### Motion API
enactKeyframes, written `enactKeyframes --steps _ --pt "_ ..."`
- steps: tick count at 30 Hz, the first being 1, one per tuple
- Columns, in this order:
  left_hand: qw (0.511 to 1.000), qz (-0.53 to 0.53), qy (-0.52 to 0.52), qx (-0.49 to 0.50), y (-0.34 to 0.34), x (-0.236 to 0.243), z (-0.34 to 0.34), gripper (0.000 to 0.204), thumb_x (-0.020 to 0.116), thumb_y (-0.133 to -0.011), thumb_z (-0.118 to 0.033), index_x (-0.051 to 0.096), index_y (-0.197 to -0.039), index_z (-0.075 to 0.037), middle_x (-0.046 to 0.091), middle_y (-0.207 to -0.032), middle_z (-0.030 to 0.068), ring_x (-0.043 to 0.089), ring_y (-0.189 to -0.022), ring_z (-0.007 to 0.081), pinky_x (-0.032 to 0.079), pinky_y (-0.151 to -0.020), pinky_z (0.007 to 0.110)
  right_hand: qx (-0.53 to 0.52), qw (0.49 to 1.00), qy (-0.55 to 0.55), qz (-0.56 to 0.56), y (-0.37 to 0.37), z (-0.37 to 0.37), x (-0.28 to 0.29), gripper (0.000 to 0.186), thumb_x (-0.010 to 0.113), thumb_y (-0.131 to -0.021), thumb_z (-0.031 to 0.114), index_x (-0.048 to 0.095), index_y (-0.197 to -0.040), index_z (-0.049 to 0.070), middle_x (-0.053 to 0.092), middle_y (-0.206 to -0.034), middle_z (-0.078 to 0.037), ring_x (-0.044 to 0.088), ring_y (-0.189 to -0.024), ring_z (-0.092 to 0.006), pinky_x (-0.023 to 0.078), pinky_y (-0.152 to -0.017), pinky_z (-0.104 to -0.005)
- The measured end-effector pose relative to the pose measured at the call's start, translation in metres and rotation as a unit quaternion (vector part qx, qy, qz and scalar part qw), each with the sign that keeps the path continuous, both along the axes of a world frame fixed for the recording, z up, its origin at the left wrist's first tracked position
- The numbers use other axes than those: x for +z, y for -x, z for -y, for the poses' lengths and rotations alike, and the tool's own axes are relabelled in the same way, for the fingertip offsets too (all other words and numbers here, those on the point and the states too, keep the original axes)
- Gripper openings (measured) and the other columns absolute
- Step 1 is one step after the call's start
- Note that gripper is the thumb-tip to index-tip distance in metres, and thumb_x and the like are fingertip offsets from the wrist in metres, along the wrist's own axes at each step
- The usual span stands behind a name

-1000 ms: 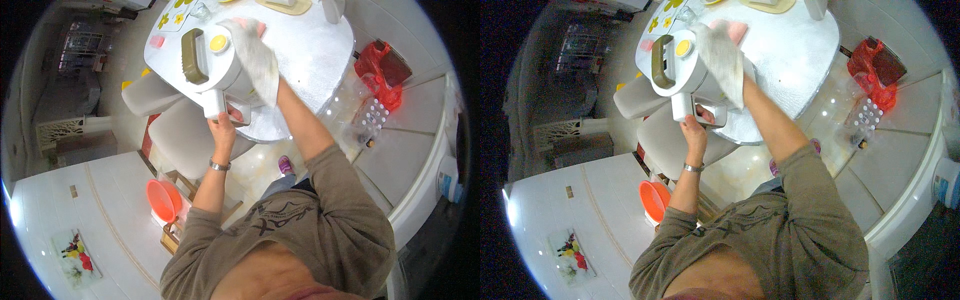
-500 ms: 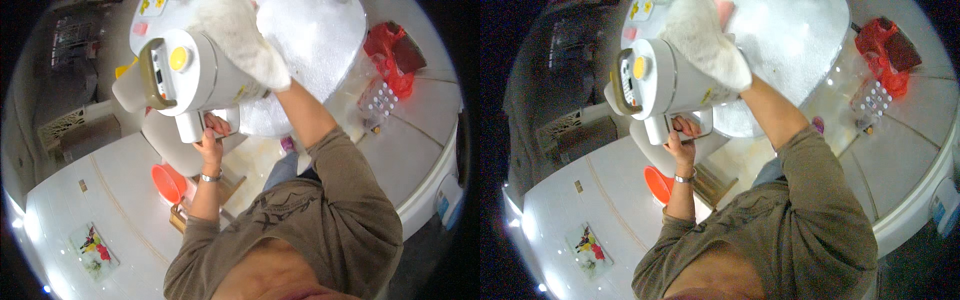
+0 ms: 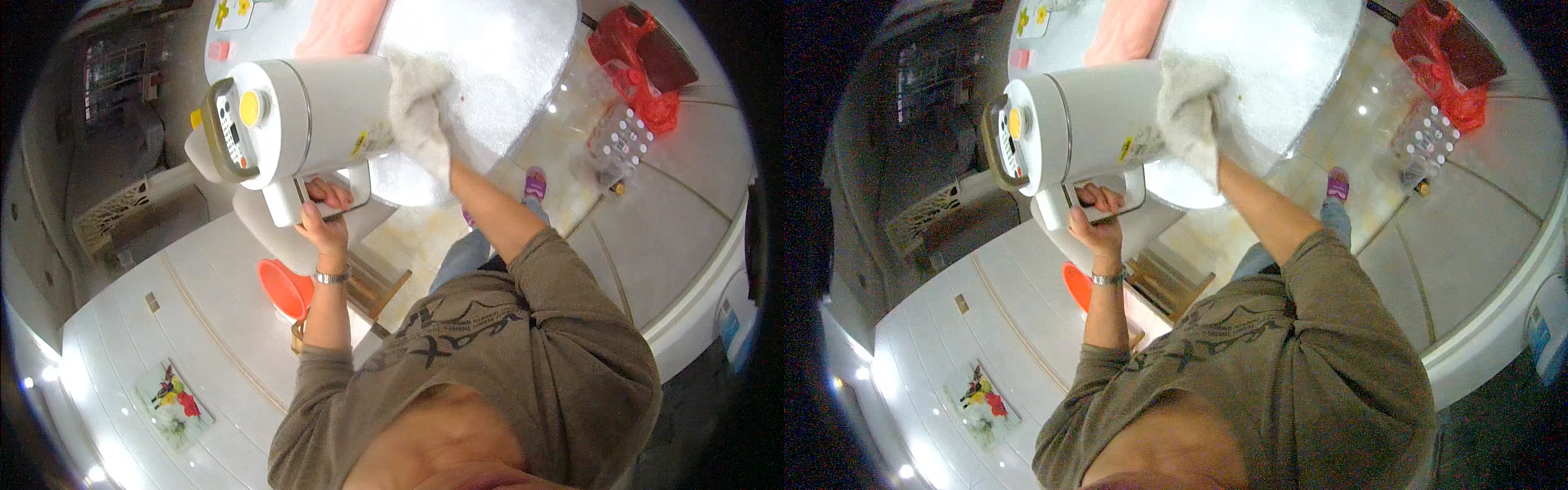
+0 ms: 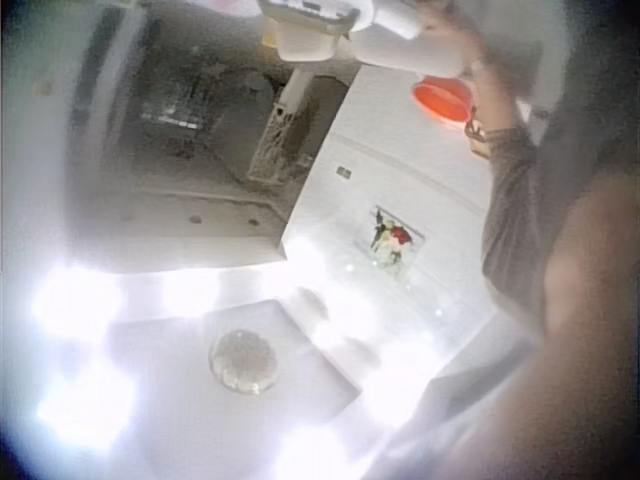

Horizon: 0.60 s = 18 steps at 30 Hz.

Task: The person wipes the exterior of a white electric kettle with a white cloth, cleaning the handle, lid, and body. They then dip the cloth into a red basin of water, wring it out, and continue wiping the kettle and the surrounding table surface.

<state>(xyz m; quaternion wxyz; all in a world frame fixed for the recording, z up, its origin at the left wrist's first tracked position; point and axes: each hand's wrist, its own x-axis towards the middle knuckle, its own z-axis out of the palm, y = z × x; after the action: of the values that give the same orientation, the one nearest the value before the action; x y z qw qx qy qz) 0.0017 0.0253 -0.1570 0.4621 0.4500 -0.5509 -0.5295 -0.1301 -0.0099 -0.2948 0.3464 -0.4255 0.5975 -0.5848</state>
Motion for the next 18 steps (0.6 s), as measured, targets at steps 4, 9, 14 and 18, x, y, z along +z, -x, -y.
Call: enactKeyframes --steps 4,9,14,18 --pt "0.996 0.047 0.035 0.067 -0.004 -0.003 -0.004 0.042 0.059 -0.077 -0.047 0.046 -0.082 -0.008 0.042 -0.068 0.0028 0.043 -0.058 0.0166 0.038 -0.057 0.034 0.058 0.996 0.061 -0.021 -0.043 -0.025 0.059 0.024 0.049 -0.087 0.023 0.055 -0.099 0.003 0.058 -0.098 -0.012 0.059 -0.085 -0.0231 0.050 -0.073 -0.0347" --pt "0.988 0.076 0.010 0.134 0.000 -0.001 -0.008 0.040 0.059 -0.076 -0.045 0.048 -0.085 -0.007 0.045 -0.070 0.0036 0.044 -0.058 0.0170 0.042 -0.059 0.033 0.084 0.990 0.091 -0.059 -0.041 -0.016 0.066 0.024 0.049 -0.087 0.023 0.056 -0.098 0.003 0.059 -0.098 -0.013 0.059 -0.084 -0.0235 0.050 -0.073 -0.0351" --pt "0.999 -0.019 -0.002 -0.026 -0.006 -0.002 -0.004 0.043 0.061 -0.077 -0.047 0.043 -0.081 -0.008 0.037 -0.064 0.0044 0.039 -0.053 0.0175 0.035 -0.054 0.035 0.015 0.998 0.033 -0.052 0.002 -0.004 0.008 0.024 0.049 -0.087 0.023 0.056 -0.097 0.003 0.059 -0.097 -0.013 0.059 -0.084 -0.0238 0.050 -0.073 -0.0355" --pt "1.000 0.002 -0.001 -0.017 0.001 0.003 -0.002 0.040 0.060 -0.078 -0.044 0.042 -0.079 -0.008 0.037 -0.064 0.0042 0.039 -0.055 0.0186 0.035 -0.055 0.035 -0.004 0.999 0.002 -0.034 0.004 -0.008 0.006 0.024 0.048 -0.087 0.024 0.056 -0.096 0.003 0.059 -0.097 -0.013 0.059 -0.084 -0.0241 0.050 -0.072 -0.0358"
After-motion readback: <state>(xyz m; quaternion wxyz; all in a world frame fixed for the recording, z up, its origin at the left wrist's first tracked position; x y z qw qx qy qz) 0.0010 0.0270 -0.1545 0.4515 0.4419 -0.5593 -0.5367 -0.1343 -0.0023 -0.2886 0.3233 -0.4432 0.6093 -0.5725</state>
